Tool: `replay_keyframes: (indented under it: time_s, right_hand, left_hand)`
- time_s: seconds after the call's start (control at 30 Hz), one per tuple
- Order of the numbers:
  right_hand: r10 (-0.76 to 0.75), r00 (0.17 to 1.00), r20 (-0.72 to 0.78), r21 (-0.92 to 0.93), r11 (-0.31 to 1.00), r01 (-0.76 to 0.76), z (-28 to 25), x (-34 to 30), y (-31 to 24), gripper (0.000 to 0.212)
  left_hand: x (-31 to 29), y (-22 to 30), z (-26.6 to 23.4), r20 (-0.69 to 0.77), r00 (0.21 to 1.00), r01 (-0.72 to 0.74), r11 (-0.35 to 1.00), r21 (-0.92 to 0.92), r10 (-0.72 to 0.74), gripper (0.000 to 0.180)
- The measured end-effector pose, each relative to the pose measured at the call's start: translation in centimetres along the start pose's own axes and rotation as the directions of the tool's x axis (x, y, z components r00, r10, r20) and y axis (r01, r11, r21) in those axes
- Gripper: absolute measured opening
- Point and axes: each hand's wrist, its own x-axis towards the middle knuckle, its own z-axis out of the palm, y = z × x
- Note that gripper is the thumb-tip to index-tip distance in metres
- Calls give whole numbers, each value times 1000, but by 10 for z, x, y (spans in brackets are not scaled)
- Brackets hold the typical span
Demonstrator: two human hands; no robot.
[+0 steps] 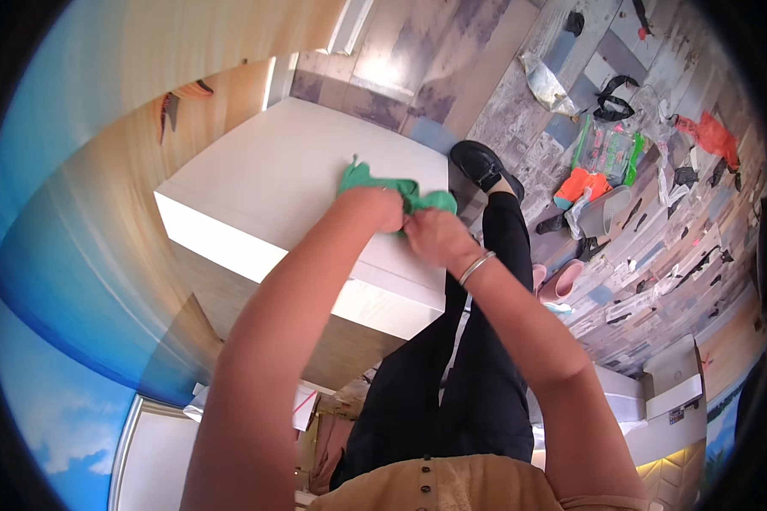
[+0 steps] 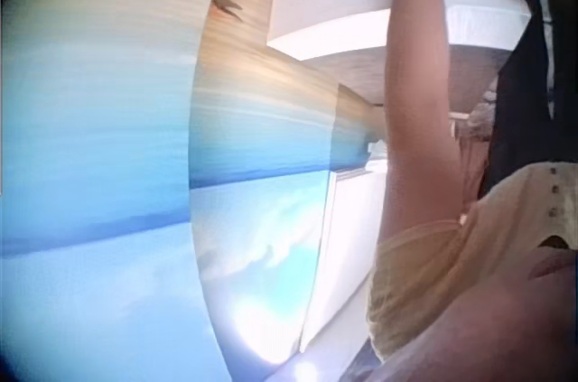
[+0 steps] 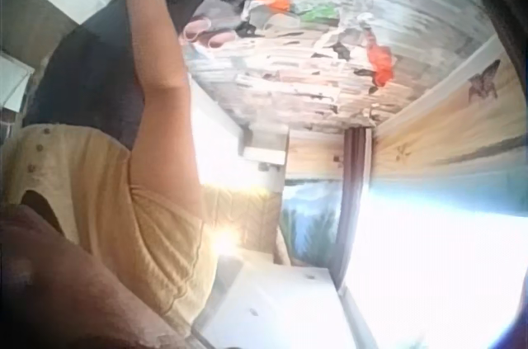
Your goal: The person wipes a wall mural and a white cabinet with a green cloth. They move around the room to reach different sections of the wall and furniture, using consistent wiping motions.
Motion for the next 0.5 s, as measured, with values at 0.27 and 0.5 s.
replay_keyframes:
  time_s: [0.27,0.5]
  right_hand:
    - [-344,916,-209,-48,939,341,9,59,-23,44]
    - [162,985,59,113,979,-168,-26,-48,-41,39]
  left_hand:
    - [-122,-11,-44,-192,908,373,927,-39,-373,54]
    - [-129,60,3,-238,964,76,983,-169,-115,38]
